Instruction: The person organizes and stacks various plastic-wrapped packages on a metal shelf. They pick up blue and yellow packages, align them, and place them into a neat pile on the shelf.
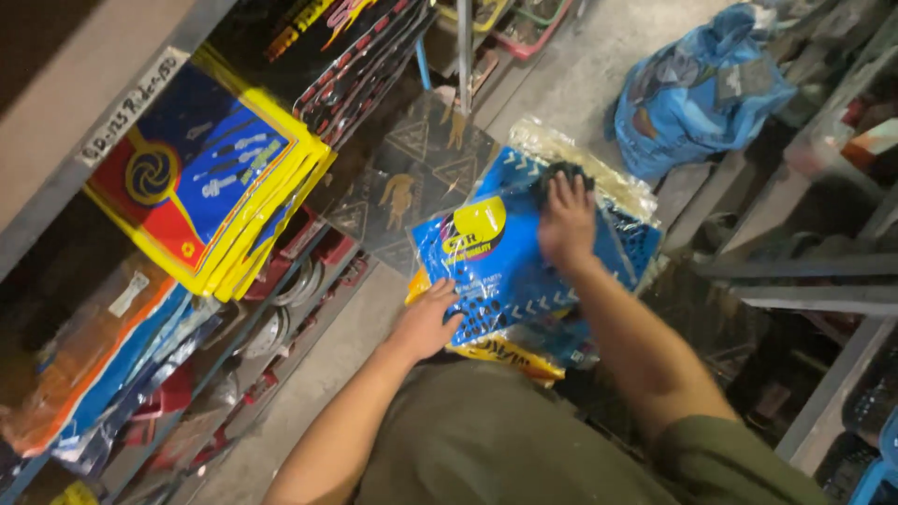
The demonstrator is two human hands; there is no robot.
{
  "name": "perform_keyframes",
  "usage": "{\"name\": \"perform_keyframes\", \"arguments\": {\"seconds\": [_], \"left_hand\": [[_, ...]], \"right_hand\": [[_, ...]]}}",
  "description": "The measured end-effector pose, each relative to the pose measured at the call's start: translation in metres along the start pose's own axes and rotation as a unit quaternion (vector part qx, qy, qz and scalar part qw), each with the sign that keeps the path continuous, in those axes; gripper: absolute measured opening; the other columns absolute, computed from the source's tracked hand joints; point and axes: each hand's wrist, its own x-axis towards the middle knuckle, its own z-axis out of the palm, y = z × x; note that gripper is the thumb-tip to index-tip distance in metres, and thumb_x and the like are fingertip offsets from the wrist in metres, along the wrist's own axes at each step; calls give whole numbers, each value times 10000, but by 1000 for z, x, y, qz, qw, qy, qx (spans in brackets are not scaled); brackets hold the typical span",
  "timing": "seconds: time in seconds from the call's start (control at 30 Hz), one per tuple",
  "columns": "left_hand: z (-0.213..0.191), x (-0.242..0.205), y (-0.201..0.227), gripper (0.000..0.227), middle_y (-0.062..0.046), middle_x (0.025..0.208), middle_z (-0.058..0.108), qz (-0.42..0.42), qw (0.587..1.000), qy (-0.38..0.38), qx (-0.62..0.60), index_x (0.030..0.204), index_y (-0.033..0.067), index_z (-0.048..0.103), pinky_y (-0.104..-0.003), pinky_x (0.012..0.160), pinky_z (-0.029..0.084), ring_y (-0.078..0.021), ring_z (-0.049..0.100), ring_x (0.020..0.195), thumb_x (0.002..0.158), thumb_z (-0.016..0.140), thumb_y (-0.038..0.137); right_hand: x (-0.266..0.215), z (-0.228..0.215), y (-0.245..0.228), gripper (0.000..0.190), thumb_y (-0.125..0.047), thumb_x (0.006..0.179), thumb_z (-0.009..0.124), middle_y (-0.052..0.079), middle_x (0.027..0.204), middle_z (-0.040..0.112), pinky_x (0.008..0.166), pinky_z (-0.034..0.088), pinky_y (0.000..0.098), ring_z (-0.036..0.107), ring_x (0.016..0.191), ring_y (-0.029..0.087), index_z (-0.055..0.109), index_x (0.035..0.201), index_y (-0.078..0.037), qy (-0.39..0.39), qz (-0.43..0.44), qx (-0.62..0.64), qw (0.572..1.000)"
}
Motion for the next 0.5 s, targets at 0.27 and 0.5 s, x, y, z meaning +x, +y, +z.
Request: {"name": "perform_keyframes", "arguments": {"seconds": [0.27,0.5], "left_hand": [[-19,-13,-10,332,-139,1368,652,-21,985,153,-78,1246,72,706,-447,1122,448,-318,556,1345,972,604,228],[-37,-10,-49,328,-77,1380,649,-30,978,194,-73,1244,134,710,-391,1101,481,-246,569,1331,956,627,268]], "right_hand": [[-8,25,-185,420,-280,908,539,70,1479,565,1115,325,553,410,1438,421,653,1305,-204,-27,-88,130,987],[7,-30,-180,459,-219,813,555,115,1156,577,936,418,440,567,1155,324,600,1264,-146,-57,-241,189,950]]}}
